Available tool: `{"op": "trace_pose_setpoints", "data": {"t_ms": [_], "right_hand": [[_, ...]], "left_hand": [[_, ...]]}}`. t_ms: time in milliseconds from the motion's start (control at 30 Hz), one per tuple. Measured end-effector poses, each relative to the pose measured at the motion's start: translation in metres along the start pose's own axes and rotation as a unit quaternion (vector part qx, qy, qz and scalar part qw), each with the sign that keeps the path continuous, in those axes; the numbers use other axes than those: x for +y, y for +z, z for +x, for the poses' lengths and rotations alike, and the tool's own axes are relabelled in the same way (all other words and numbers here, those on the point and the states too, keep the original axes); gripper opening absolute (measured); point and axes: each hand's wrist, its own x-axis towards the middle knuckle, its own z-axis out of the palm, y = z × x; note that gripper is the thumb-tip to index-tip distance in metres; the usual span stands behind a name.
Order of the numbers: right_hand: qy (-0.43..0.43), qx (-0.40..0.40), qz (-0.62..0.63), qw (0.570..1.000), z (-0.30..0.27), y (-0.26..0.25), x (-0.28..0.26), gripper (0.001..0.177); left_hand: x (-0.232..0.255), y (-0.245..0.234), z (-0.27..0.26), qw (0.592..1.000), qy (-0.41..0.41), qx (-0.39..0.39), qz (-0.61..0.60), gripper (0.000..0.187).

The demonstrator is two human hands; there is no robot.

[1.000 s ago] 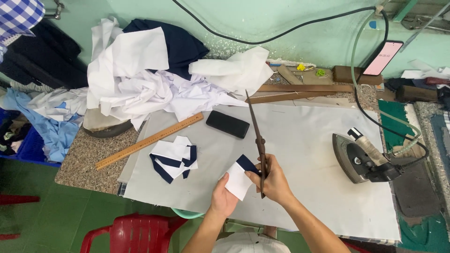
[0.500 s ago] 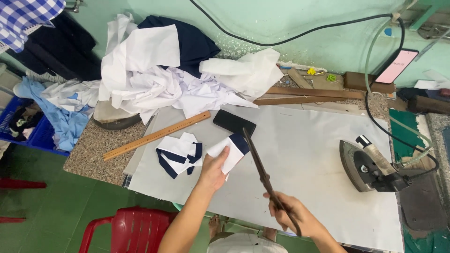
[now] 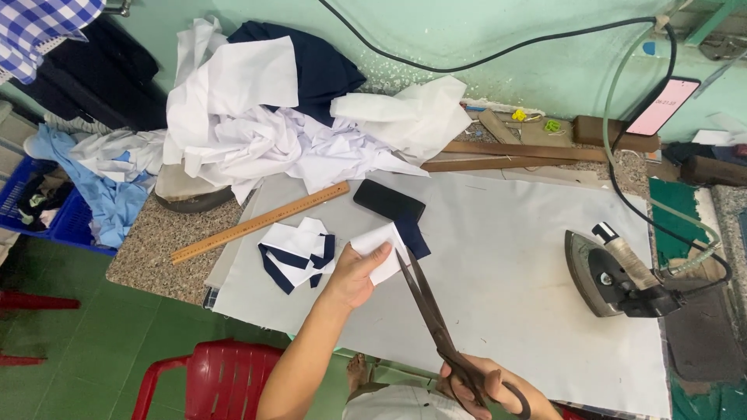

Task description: The person irons a white fabric piece with a blue stripe on a work table using a steam iron and a black pressing block. They measure the fabric with a wooden ruler, then trim the edges with scissors.

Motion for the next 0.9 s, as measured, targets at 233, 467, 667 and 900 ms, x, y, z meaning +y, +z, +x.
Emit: {"op": "trace_pose_setpoints", "data": {"t_ms": [233, 467, 667, 900], "right_hand": [[-0.013, -0.007, 0.055, 0.998, -0.001, -0.001, -0.001, 0.103], [-0.001, 0.048, -0.001, 0.999, -0.002, 0.018, -0.029, 0.108], [-0.015, 0.057, -0.013, 0.998, -0.001, 0.022, -0.034, 0.106], [0.006, 0.070, -0.079, 0.994, -0.002, 0.011, -0.026, 0.105]], "left_hand": [[-0.005, 0.001, -0.004, 0.999, 0.019, -0.035, 0.019, 0.038], [-0.003, 0.005, -0.013, 0.998, 0.028, -0.049, 0.016, 0.039], [-0.003, 0.006, -0.016, 0.997, 0.048, -0.065, 0.015, 0.038], [-0.003, 0.005, -0.015, 0.998, 0.037, -0.051, 0.015, 0.040]]}}
